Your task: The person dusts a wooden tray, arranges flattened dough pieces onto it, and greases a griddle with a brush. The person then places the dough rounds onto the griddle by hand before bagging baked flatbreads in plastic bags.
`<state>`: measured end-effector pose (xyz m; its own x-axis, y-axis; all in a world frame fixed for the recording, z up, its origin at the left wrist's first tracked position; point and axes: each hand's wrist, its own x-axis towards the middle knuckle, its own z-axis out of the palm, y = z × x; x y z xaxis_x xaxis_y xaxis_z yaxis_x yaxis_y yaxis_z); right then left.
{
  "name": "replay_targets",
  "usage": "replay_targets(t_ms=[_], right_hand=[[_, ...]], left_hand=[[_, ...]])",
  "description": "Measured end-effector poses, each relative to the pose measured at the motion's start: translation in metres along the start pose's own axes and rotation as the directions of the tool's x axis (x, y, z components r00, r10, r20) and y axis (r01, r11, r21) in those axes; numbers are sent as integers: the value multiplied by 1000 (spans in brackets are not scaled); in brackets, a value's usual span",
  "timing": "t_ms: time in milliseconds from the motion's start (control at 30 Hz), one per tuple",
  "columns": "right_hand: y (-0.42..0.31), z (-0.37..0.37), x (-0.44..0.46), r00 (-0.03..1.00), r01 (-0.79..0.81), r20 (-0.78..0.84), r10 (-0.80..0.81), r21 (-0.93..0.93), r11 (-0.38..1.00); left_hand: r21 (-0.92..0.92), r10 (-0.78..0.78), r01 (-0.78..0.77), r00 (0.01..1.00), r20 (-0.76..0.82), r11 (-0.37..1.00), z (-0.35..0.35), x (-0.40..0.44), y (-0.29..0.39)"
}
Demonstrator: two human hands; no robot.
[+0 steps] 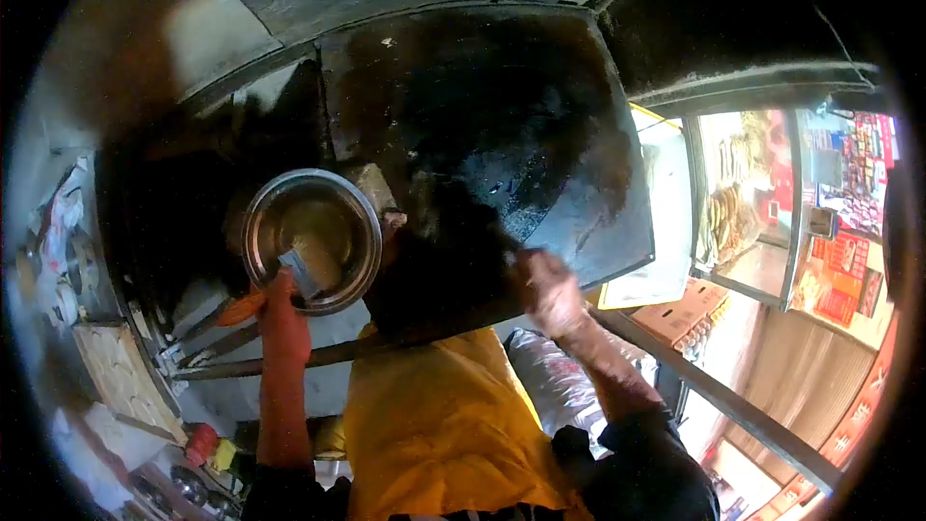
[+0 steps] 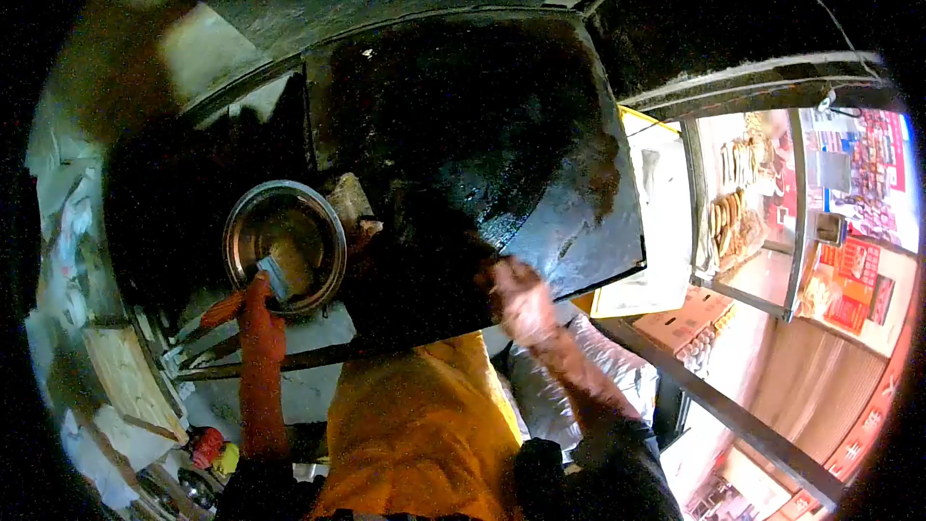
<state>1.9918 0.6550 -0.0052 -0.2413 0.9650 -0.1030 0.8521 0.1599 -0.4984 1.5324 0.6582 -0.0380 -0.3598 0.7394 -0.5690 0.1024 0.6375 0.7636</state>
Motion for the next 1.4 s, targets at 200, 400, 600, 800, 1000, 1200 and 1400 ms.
replay_targets(t_ms=[200,400,600,800,1000,1200,1400], right_hand=[[70,-54,111,989,85,-113,-91,-55,995],[87,-44,172,964,10,-256,-72,-235,972],[-35,30,91,917,384,-111,-383,-13,923],[16,-26,193,906,278,-210,-367,-359,891],[-64,31,183,787,579,-168,-594,-133,804],[119,-35,290,976,-25,-207,-61,-389,921],[150,-60,57,954,-231,-273,120,-421,877]], left_hand=[[-379,-191,163,981,-36,911,28,-29,49],[-310,-81,73,997,-14,948,19,-36,29],[-462,-182,151,983,-24,874,17,-36,34],[-310,18,-24,1000,-21,950,-2,-37,-9],[-453,-210,170,977,-38,875,0,-43,15],[-214,-158,135,983,-93,968,-13,-47,-7],[-331,-103,100,995,8,938,9,-27,-7]])
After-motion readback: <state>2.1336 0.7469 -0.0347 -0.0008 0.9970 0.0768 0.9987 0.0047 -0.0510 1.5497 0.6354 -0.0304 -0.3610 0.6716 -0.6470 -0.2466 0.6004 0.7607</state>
